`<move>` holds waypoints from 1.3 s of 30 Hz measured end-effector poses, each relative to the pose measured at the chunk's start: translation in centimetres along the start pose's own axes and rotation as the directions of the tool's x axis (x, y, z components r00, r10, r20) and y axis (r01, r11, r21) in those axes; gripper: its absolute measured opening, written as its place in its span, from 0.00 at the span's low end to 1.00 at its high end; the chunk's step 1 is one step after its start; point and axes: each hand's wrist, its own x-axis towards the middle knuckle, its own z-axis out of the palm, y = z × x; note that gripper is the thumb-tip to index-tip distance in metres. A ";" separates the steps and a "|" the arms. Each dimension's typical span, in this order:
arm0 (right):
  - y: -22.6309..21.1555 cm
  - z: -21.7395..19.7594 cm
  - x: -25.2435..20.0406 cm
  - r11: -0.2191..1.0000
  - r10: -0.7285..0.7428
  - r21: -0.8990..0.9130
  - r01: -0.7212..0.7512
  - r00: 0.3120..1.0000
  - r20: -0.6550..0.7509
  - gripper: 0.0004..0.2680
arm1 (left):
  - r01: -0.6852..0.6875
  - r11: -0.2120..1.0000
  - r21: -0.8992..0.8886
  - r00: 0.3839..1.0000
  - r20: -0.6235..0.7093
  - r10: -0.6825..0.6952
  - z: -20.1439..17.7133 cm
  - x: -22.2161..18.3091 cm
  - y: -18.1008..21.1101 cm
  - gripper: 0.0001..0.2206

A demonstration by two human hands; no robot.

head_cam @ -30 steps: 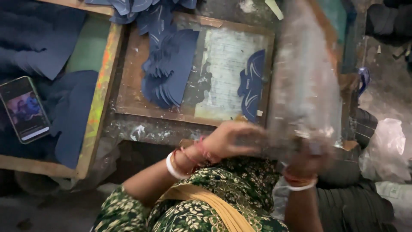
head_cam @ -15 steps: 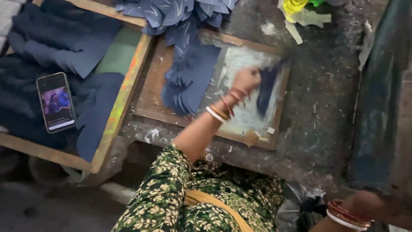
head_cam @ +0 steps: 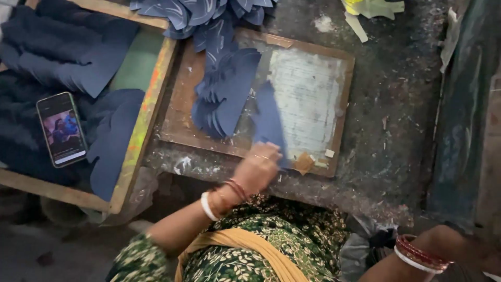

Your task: Applying designs to pieces of fabric using a screen printing frame and squeegee.

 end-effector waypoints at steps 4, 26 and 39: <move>-4.6 -0.8 1.0 0.997 -0.043 -0.067 0.042 0.999 -0.009 0.10 | -0.244 0.969 -0.036 0.937 -0.265 0.226 6.6 7.5 2.1 0.21; -32.9 1.7 22.0 0.985 0.150 0.091 -0.145 0.987 -0.052 0.09 | -0.224 0.975 0.008 0.973 -0.052 0.224 4.8 8.4 4.4 0.18; -31.1 1.3 21.1 0.983 0.172 0.079 -0.167 0.984 -0.050 0.10 | -0.326 0.929 0.177 0.945 0.096 0.313 7.6 13.8 3.6 0.17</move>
